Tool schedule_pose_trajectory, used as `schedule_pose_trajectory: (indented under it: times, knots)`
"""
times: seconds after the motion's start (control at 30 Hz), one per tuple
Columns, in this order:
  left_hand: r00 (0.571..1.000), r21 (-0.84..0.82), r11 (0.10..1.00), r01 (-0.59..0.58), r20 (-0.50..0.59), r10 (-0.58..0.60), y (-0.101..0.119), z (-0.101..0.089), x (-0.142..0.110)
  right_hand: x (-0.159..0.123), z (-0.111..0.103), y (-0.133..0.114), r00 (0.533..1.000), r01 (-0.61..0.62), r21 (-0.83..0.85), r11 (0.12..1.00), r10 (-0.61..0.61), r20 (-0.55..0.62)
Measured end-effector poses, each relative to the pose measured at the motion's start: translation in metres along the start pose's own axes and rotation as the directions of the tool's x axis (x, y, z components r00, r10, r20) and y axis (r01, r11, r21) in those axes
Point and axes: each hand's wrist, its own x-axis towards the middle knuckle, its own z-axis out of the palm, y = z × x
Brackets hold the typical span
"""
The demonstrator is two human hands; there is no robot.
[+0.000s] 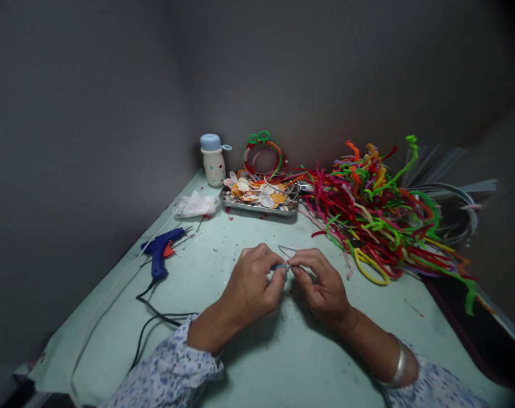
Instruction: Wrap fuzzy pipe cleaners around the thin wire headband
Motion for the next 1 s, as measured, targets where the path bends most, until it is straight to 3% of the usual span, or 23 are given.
schedule_pose_trajectory:
  times: [0.3,0.47,0.77,1.0]
  knots:
    - [0.991,-0.250,0.959,0.131,0.035,-0.127,0.0012,-0.0043,0.0028,-0.0010,-0.0001,0.0006,0.992,0.114,-0.099,0.989,-0.119,-0.049]
    - [0.987,-0.347,0.924,0.161,0.046,-0.155,0.0010,-0.0047,0.0025,-0.0011,0.0000,0.0013,0.984,0.173,-0.150,0.973,-0.179,-0.022]
    - [0.990,-0.325,0.935,0.138,0.032,-0.134,0.0003,-0.0031,0.0015,-0.0007,-0.0015,0.0026,0.981,0.185,-0.150,0.971,-0.192,-0.029]
    - [0.982,-0.343,0.920,0.187,0.038,-0.186,0.0000,-0.0014,0.0010,-0.0007,-0.0007,0.0040,0.980,0.183,-0.182,0.966,-0.194,-0.046]
